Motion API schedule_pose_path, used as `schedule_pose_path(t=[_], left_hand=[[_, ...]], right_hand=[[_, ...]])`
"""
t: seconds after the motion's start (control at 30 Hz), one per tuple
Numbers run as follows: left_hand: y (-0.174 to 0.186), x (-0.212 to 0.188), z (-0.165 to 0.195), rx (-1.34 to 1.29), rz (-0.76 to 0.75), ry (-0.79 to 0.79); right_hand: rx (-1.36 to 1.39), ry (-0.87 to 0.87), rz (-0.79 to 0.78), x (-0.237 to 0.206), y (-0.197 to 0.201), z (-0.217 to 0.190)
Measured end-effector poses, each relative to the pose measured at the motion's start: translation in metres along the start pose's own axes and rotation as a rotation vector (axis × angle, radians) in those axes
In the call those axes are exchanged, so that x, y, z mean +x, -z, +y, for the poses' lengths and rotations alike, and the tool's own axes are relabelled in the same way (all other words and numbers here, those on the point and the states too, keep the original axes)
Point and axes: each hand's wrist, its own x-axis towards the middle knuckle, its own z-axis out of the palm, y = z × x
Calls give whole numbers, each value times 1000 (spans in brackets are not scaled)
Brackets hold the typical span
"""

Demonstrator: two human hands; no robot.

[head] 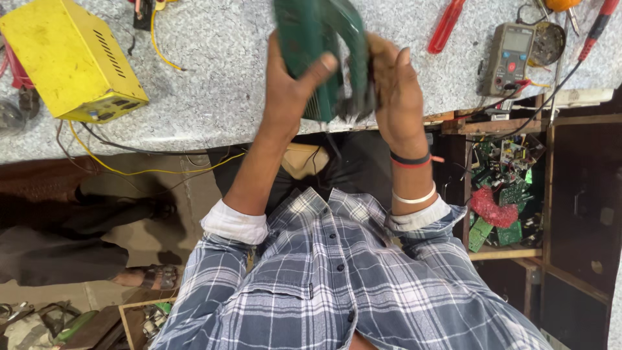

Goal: The person removes a strap from a green handheld electronic device and then uses a screwdriver to unscrew multiple screws from the device's casing. The person works at a cluttered workbench with various tools and electronic components visible.

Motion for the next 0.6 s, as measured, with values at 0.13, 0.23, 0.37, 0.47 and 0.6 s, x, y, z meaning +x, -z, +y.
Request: schedule_pose_path(t=[0.13, 0.23, 0.37, 0.47, 0.6], left_hand=[[7, 16, -13, -429, 194, 75], [8, 22, -20, -323, 316, -88], [-2, 23, -29, -223, 369, -163], [-2, 23, -31, -251, 393, -149], [6, 22, -32, -285, 401, -93]], right_hand=[[-456, 72, 110, -17, 7, 23], [-436, -77, 64, -29, -7, 38], [-581, 12, 153, -12, -20, 48], [-735, -78, 137, -7, -21, 46], [-635, -341, -144, -13, 2, 33]])
